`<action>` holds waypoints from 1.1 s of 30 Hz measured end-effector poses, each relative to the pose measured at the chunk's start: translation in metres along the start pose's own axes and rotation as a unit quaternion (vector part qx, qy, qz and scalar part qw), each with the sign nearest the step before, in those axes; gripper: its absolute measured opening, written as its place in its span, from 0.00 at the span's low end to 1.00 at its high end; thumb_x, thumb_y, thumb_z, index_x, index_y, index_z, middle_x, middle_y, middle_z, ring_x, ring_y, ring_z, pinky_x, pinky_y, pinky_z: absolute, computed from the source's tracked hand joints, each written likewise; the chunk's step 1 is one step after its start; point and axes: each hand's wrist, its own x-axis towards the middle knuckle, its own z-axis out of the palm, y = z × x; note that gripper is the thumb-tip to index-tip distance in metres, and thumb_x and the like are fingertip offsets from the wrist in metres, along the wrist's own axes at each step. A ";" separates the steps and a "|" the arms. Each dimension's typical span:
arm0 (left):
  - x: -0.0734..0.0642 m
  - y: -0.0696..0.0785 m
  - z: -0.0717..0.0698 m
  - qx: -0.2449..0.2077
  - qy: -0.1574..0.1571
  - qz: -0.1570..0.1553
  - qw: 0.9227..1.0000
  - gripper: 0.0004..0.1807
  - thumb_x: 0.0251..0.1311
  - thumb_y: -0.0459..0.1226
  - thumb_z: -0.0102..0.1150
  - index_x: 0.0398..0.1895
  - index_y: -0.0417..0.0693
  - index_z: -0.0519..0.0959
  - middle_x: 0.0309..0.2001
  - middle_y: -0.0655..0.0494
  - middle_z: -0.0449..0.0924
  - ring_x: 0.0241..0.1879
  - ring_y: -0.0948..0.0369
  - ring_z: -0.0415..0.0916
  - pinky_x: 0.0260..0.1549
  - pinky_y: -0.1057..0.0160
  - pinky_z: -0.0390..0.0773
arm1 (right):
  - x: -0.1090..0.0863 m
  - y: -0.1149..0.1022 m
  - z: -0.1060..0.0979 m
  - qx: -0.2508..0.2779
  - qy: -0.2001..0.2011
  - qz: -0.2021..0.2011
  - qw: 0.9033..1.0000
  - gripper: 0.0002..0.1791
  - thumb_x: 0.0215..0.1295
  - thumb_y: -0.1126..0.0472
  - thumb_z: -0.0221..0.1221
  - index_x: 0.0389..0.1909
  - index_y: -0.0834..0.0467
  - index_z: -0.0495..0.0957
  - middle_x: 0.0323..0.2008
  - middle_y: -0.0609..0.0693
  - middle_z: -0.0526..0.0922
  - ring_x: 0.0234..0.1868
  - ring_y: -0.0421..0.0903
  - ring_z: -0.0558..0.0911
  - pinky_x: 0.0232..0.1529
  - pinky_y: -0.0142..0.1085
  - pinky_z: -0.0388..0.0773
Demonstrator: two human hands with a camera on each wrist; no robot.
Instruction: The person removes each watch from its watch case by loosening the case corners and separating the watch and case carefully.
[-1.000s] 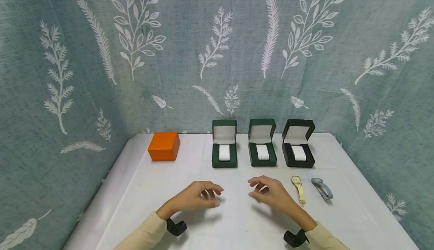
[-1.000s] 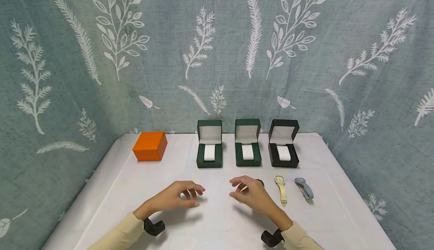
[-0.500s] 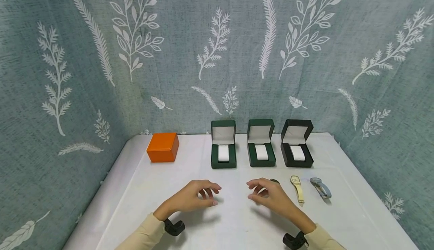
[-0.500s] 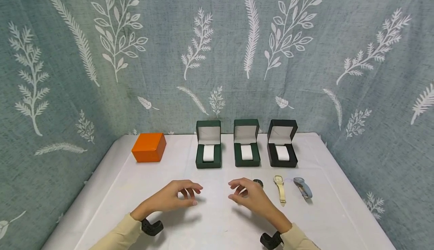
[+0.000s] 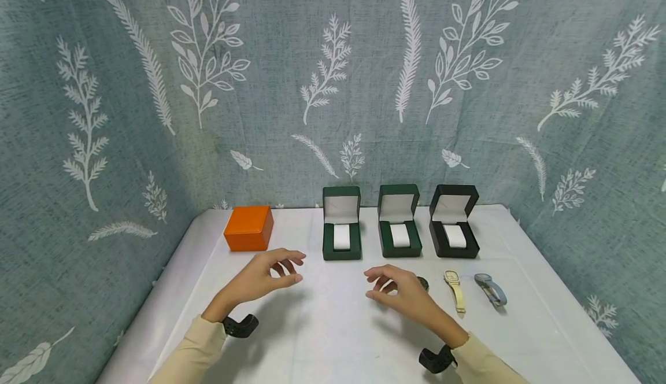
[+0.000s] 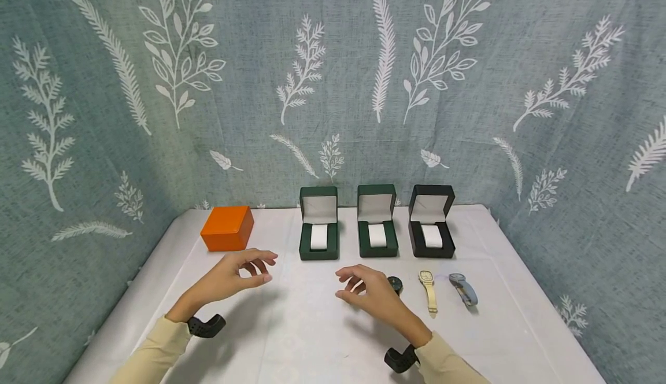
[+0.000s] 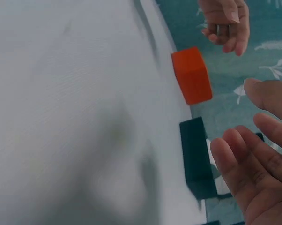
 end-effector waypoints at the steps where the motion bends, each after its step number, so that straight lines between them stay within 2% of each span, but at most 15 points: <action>1: -0.001 -0.001 -0.005 0.003 0.009 -0.002 1.000 0.23 0.65 0.47 0.71 0.62 0.56 0.81 0.49 0.62 0.83 0.43 0.62 0.81 0.44 0.59 0.83 | 0.003 -0.001 0.001 0.002 -0.002 -0.003 1.000 0.18 0.65 0.55 0.72 0.54 0.51 0.83 0.44 0.55 0.86 0.39 0.39 0.84 0.41 0.35 0.85; 8: -0.004 -0.015 -0.038 0.024 0.063 -0.042 0.997 0.24 0.63 0.46 0.72 0.61 0.55 0.81 0.49 0.62 0.84 0.43 0.62 0.81 0.45 0.60 0.81 | 0.028 -0.006 0.017 0.007 -0.018 0.001 1.000 0.20 0.66 0.52 0.71 0.56 0.50 0.82 0.46 0.54 0.85 0.41 0.38 0.84 0.43 0.35 0.84; 13: -0.007 -0.030 -0.058 0.027 0.083 -0.069 0.994 0.24 0.65 0.46 0.70 0.62 0.50 0.81 0.47 0.58 0.85 0.44 0.60 0.81 0.47 0.59 0.81 | 0.045 -0.007 0.032 0.004 -0.027 -0.010 1.000 0.20 0.66 0.54 0.71 0.57 0.51 0.82 0.46 0.53 0.85 0.41 0.38 0.83 0.43 0.34 0.84; 19: -0.009 -0.046 -0.083 0.048 0.106 -0.114 0.987 0.28 0.66 0.52 0.67 0.64 0.47 0.80 0.55 0.55 0.83 0.48 0.55 0.80 0.49 0.53 0.80 | 0.068 -0.009 0.046 0.004 -0.031 -0.010 0.999 0.21 0.66 0.56 0.71 0.58 0.55 0.82 0.47 0.51 0.84 0.42 0.38 0.83 0.44 0.34 0.83; 22: -0.009 -0.057 -0.093 0.043 0.113 -0.132 0.984 0.30 0.68 0.53 0.66 0.66 0.46 0.78 0.58 0.51 0.81 0.50 0.53 0.78 0.50 0.53 0.79 | 0.079 -0.008 0.052 0.013 -0.032 0.003 0.999 0.21 0.67 0.55 0.70 0.59 0.56 0.82 0.48 0.51 0.85 0.43 0.38 0.83 0.46 0.35 0.83; 27: -0.010 -0.076 -0.108 0.024 0.130 -0.160 0.978 0.33 0.70 0.51 0.64 0.70 0.42 0.73 0.61 0.43 0.77 0.52 0.48 0.76 0.49 0.55 0.79 | 0.098 -0.007 0.062 0.032 -0.038 0.022 0.999 0.21 0.67 0.54 0.70 0.59 0.52 0.81 0.49 0.56 0.85 0.43 0.38 0.83 0.47 0.34 0.82; 31: -0.012 -0.089 -0.118 0.007 0.149 -0.186 0.971 0.36 0.69 0.53 0.64 0.73 0.42 0.70 0.65 0.41 0.74 0.59 0.45 0.72 0.56 0.44 0.76 | 0.113 -0.007 0.070 0.034 -0.035 0.033 0.998 0.20 0.67 0.55 0.70 0.58 0.52 0.81 0.49 0.56 0.85 0.41 0.39 0.83 0.45 0.34 0.81; 33: -0.014 -0.095 -0.122 -0.015 0.159 -0.203 0.966 0.39 0.69 0.54 0.64 0.75 0.42 0.68 0.66 0.40 0.73 0.61 0.44 0.70 0.59 0.40 0.74 | 0.120 -0.008 0.075 0.032 -0.034 0.033 0.998 0.21 0.67 0.55 0.70 0.59 0.53 0.81 0.48 0.56 0.85 0.41 0.39 0.83 0.45 0.35 0.81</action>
